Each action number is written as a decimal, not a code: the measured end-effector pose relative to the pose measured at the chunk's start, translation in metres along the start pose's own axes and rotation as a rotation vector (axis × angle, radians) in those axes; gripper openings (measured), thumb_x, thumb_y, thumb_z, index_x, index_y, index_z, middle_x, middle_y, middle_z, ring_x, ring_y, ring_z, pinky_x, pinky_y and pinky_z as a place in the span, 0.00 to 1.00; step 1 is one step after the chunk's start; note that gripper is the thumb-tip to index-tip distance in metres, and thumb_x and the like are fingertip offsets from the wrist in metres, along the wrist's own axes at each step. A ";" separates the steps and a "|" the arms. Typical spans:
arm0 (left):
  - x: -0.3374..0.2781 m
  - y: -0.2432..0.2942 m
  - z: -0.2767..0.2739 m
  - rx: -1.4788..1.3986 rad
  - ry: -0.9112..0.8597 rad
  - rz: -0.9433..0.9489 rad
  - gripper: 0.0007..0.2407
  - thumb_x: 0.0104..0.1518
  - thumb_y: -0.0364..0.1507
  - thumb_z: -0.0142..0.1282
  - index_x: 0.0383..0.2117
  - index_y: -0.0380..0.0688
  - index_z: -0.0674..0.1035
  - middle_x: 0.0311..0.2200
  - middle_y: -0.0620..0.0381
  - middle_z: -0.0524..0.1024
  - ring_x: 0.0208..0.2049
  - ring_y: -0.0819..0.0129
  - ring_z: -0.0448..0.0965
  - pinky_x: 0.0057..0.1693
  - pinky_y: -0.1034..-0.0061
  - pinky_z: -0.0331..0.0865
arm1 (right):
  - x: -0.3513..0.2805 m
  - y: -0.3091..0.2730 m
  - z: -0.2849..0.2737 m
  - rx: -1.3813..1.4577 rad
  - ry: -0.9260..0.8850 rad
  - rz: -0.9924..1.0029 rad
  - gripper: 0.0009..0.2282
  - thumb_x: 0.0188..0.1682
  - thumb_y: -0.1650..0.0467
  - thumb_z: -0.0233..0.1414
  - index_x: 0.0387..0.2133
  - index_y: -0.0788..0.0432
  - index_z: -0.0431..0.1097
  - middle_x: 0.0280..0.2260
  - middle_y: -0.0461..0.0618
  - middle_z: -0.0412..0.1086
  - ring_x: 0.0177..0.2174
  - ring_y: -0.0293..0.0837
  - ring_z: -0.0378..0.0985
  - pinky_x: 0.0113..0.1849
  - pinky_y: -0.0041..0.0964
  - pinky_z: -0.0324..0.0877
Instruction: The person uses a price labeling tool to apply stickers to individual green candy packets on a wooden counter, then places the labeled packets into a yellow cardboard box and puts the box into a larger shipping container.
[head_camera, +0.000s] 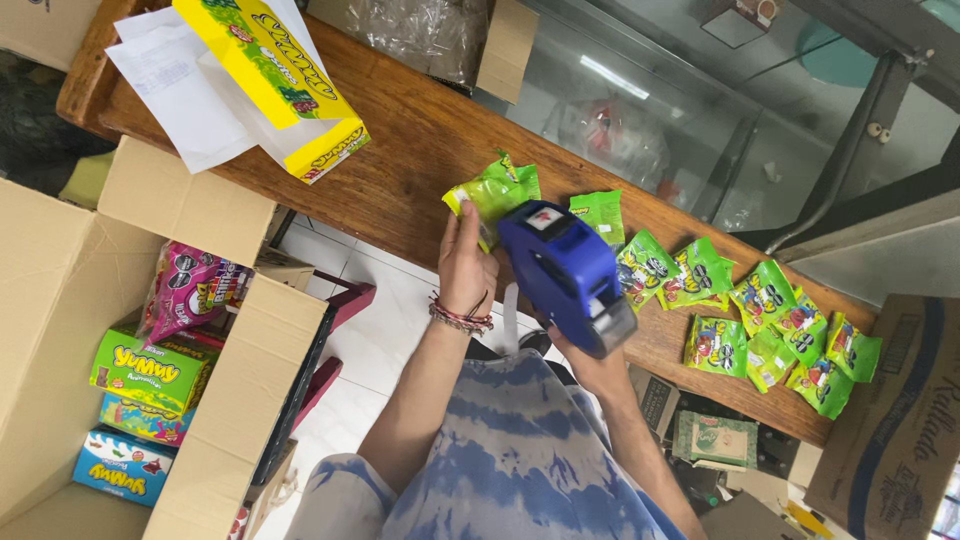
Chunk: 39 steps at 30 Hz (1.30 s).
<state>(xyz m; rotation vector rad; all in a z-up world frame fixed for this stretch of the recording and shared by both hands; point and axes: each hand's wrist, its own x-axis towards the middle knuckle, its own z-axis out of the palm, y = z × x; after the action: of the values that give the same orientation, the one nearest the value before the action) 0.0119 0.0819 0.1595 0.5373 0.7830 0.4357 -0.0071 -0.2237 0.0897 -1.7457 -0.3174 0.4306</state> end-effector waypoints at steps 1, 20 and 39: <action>0.000 0.002 0.002 -0.003 0.000 -0.001 0.24 0.81 0.52 0.67 0.78 0.64 0.83 0.68 0.52 0.90 0.62 0.63 0.95 0.68 0.63 0.91 | 0.007 -0.020 0.006 -0.003 -0.001 0.000 0.22 0.53 0.71 0.78 0.62 0.65 0.91 0.55 0.68 0.91 0.58 0.61 0.92 0.59 0.68 0.84; 0.030 -0.008 -0.061 0.152 -0.124 0.096 0.24 0.72 0.33 0.83 0.67 0.45 0.80 0.61 0.45 0.81 0.64 0.51 0.86 0.74 0.44 0.84 | -0.031 -0.081 0.043 0.628 -0.078 0.247 0.28 0.62 0.52 0.61 0.49 0.70 0.85 0.37 0.71 0.88 0.31 0.54 0.94 0.26 0.41 0.82; -0.042 0.004 -0.020 0.361 -0.283 0.300 0.22 0.65 0.25 0.87 0.61 0.43 0.85 0.53 0.45 0.96 0.57 0.65 0.93 0.66 0.58 0.88 | -0.023 -0.036 0.022 0.787 -0.205 0.018 0.31 0.62 0.54 0.58 0.56 0.77 0.78 0.43 0.77 0.84 0.43 0.69 0.96 0.45 0.66 0.93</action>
<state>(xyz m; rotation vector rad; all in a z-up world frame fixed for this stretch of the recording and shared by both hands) -0.0300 0.0678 0.1728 1.0388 0.5084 0.4838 -0.0371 -0.2072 0.1239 -0.9390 -0.2315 0.6452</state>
